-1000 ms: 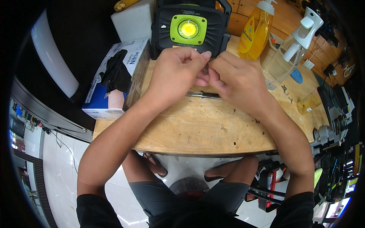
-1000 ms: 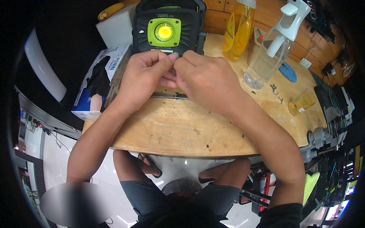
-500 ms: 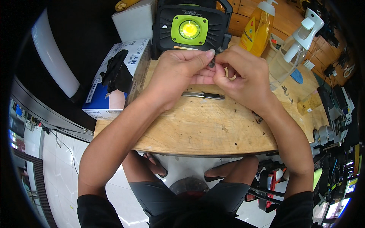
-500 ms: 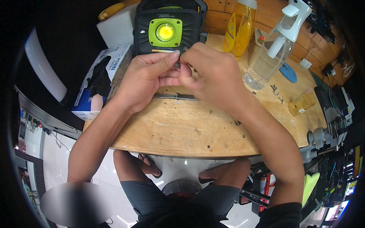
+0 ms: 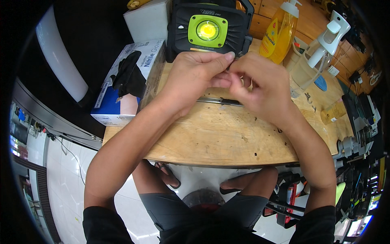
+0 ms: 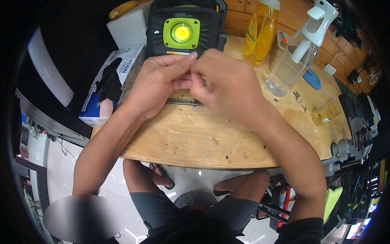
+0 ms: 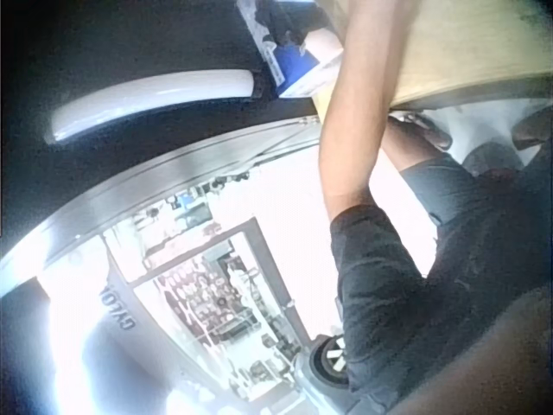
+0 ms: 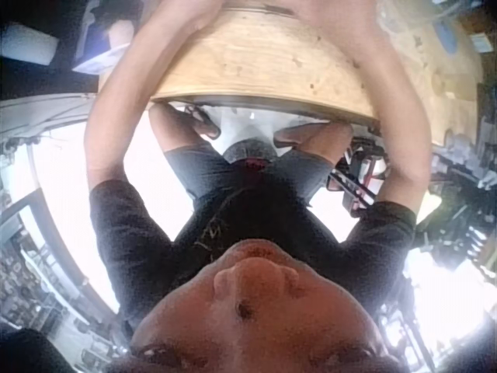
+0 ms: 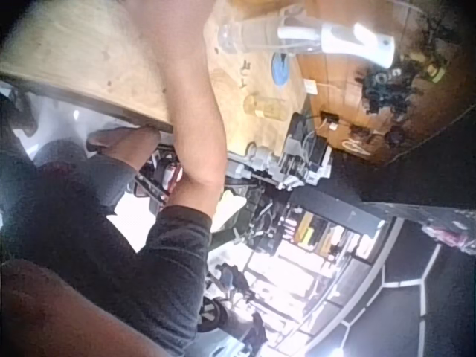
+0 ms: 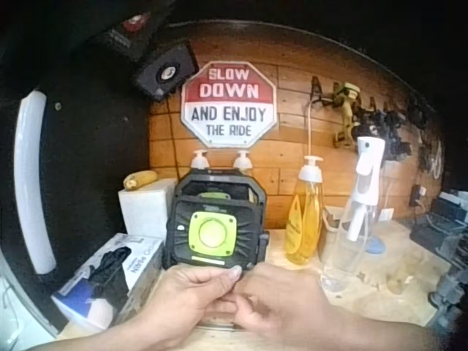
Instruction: The person uses a utility knife to scrape and clean a small metal component on a wooden table. They then pick up a second metal piece and attempt to fit the two parts together, manipulating them with their fingers to align the components.
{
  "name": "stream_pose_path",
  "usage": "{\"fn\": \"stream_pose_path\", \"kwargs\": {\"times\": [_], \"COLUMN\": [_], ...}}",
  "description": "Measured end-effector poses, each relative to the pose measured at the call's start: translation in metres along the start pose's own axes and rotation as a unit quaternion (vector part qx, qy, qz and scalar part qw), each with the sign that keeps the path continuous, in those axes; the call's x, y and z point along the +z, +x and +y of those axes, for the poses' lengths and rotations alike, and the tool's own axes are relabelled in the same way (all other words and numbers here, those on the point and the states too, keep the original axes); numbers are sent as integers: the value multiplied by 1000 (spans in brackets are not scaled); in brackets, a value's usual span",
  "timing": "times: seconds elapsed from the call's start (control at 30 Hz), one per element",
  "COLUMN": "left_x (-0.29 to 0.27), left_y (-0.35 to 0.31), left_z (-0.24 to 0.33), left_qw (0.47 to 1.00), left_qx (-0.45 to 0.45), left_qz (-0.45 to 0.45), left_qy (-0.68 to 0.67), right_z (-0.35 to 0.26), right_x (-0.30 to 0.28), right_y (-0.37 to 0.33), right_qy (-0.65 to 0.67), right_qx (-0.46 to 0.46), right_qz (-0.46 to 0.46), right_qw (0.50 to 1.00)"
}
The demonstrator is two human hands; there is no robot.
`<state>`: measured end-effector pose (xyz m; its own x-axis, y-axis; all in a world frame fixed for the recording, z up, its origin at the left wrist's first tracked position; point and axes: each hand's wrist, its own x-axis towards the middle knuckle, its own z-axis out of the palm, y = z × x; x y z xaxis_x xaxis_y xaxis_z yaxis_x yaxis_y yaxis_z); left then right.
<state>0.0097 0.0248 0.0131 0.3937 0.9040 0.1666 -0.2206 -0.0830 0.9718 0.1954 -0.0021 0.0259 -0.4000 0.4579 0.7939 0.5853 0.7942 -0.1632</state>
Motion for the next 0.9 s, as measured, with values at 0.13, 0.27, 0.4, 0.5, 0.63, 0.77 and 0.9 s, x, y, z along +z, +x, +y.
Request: {"fn": "stream_pose_path", "kwargs": {"times": [0.13, 0.27, 0.4, 0.5, 0.63, 0.77, 0.9], "left_x": [-1, -1, 2, 1, 0, 3, 2], "left_y": [1, 2, 1, 1, 2, -1, 0], "left_z": [3, 2, -2, -2, -4, -1, -2], "left_qw": [999, 997, 997, 997, 998, 998, 996], "left_qx": [-38, -65, -53, -51, -46, -30, -13], "left_qz": [13, 1, 9, 3, -23, -26, -28], "left_qy": [-36, -43, -62, -50, -31, -42, -80], "right_z": [11, 13, 9, 9, 8, 7, 6], "right_x": [-4, 1, -1, -1, -1, -6, -10], "right_y": [5, 2, 1, 1, 1, 3, 5], "right_qy": [49, 99, 64, 54, 41, 19, 22], "right_qx": [118, 144, 142, 130, 118, 106, 107], "right_qz": [21, 5, -9, -9, -17, -27, -14], "right_qw": [992, 985, 988, 990, 992, 994, 994]}}
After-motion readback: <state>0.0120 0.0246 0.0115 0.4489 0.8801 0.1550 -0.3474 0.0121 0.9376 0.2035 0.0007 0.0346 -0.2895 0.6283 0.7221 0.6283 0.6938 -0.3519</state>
